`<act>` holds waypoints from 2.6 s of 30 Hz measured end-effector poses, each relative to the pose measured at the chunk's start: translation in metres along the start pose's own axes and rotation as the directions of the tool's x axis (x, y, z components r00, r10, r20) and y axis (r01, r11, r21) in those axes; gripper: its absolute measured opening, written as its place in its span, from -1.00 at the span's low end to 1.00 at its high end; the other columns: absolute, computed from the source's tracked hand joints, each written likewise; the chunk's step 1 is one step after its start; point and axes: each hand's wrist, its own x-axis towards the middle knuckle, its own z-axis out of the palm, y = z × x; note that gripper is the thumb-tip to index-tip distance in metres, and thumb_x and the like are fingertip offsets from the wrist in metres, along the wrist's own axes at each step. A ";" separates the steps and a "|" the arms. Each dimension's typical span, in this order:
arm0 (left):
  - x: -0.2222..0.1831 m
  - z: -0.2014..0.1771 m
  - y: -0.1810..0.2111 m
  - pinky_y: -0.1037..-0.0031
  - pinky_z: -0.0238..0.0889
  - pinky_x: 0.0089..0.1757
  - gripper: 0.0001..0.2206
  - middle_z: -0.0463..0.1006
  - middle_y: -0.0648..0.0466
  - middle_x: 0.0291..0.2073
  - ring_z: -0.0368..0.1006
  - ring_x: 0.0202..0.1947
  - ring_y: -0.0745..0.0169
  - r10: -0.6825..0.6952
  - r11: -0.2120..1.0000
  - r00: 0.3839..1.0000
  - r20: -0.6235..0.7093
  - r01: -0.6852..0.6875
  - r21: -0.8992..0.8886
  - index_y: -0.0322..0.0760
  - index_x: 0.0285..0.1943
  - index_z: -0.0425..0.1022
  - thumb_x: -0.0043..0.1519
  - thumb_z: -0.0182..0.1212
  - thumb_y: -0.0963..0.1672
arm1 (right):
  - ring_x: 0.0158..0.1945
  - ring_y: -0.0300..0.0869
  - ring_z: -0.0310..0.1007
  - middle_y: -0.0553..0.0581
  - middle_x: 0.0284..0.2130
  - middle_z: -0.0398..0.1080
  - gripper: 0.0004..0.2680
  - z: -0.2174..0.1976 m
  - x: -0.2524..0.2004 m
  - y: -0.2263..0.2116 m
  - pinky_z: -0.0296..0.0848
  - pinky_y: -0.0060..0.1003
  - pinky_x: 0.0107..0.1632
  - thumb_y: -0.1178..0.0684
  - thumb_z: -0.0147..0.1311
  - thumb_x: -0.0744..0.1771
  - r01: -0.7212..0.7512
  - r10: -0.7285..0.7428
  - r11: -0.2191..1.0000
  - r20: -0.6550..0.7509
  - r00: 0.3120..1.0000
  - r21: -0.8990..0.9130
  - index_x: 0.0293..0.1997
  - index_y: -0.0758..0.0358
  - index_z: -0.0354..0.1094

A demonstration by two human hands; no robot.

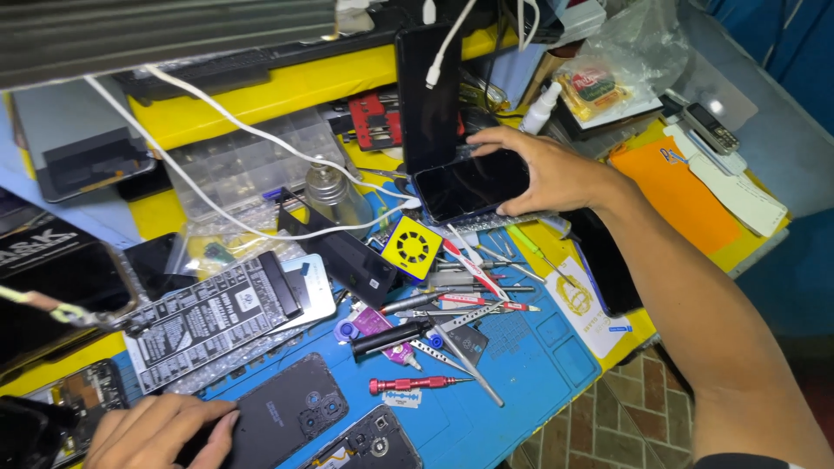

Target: The person is disassembling a smartphone by removing several small screws from its internal frame using a precision screwdriver.

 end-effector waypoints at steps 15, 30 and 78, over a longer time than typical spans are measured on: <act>-0.001 -0.004 -0.013 0.34 0.17 -0.12 -0.87 0.60 0.33 -0.35 0.47 -0.23 0.28 0.294 0.952 0.944 0.150 -0.274 -0.139 0.12 -0.17 0.69 0.19 0.29 0.00 | 0.39 -0.26 0.26 -0.07 0.28 0.35 -0.35 0.005 0.001 0.002 0.12 -0.23 0.41 0.12 0.44 0.12 0.032 -0.033 0.999 -0.058 0.998 -0.017 0.33 -0.04 0.18; 0.001 0.037 -0.039 0.43 0.22 -0.13 -0.87 0.61 0.57 -0.41 0.51 -0.28 0.55 0.203 0.979 0.955 0.217 -0.193 -0.065 0.45 -0.24 0.70 0.09 0.33 0.14 | 0.44 -0.10 0.14 0.04 0.35 0.20 -0.42 0.002 -0.003 0.002 0.10 -0.04 0.40 0.05 0.41 0.17 -0.051 0.051 0.999 -0.022 0.998 -0.016 0.29 -0.10 0.15; -0.013 -0.035 0.006 0.25 0.12 -0.03 -0.91 0.54 0.15 -0.35 0.41 -0.19 0.09 0.419 0.891 0.907 0.049 -0.400 -0.216 -0.05 -0.24 0.66 0.16 0.30 -0.08 | 0.44 -0.22 0.27 -0.06 0.36 0.36 -0.23 0.012 0.028 0.053 0.09 -0.15 0.51 0.07 0.58 0.09 -0.092 0.091 0.996 -0.039 0.995 -0.009 0.43 -0.10 0.14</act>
